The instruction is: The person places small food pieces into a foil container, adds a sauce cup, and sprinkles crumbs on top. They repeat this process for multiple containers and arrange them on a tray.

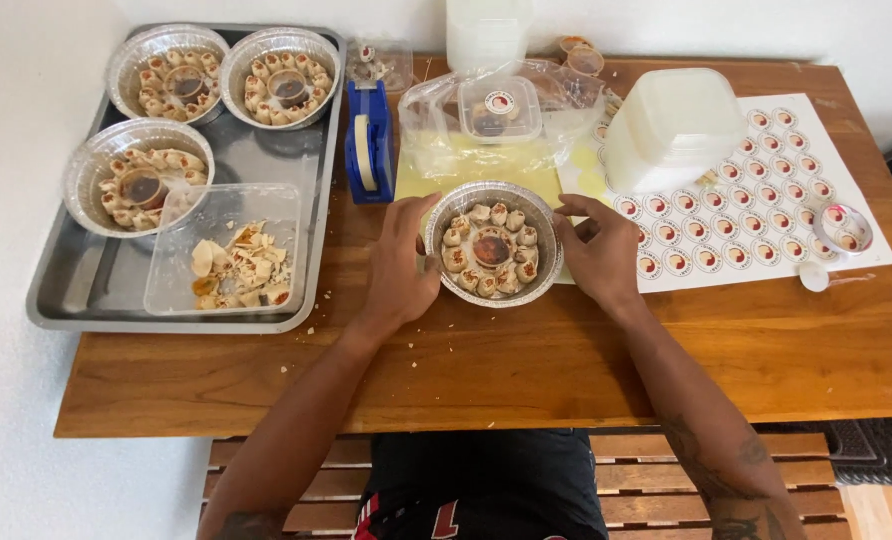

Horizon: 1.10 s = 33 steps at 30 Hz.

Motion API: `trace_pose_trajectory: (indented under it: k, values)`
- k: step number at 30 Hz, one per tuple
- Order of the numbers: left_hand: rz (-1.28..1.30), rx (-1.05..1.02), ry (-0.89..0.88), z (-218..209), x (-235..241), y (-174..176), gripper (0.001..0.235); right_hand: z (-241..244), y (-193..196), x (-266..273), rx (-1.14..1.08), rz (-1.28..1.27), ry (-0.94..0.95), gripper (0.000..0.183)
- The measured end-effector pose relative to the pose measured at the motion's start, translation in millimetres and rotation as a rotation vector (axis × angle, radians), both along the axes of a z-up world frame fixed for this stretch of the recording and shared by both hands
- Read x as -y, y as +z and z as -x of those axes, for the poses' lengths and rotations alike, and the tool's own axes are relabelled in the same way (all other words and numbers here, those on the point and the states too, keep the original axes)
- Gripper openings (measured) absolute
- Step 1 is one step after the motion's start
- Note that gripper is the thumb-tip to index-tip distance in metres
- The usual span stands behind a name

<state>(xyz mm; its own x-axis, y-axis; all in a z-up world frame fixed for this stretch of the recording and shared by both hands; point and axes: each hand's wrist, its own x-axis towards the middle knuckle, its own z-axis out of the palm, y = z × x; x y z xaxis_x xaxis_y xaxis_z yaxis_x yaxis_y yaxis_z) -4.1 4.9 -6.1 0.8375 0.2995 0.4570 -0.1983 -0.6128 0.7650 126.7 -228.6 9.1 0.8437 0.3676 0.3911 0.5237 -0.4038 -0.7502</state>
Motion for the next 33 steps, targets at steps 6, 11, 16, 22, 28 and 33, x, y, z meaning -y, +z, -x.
trace_pose_trajectory:
  k: [6, 11, 16, 22, 28, 33]
  values:
    - [-0.375, 0.215, 0.455, 28.1, -24.1, 76.1, 0.062, 4.7, 4.8, 2.6, -0.004, 0.082, -0.019, 0.027]
    - [-0.349, -0.555, 0.65, 82.9, -53.8, 108.6, 0.124, -3.7, -11.7, 6.1, 0.097, 0.048, 0.048, 0.028]
    - [-0.227, -0.873, 0.642, 103.3, -70.2, 120.4, 0.139, -7.5, -21.4, 6.8, 0.126, 0.045, 0.081, 0.03]
    - [-0.257, -0.911, 0.659, 98.8, -90.5, 103.0, 0.142, -7.5, -20.8, 8.2, 0.128, 0.052, 0.09, 0.03]
    - [-0.349, -0.564, 0.774, 101.7, -103.3, 82.0, 0.119, -6.9, -20.6, 7.8, 0.116, 0.045, 0.08, 0.03]
    - [-0.428, -0.388, 0.725, 121.2, -69.5, 123.2, 0.11, -5.9, -18.9, 6.4, 0.107, 0.058, 0.082, 0.03]
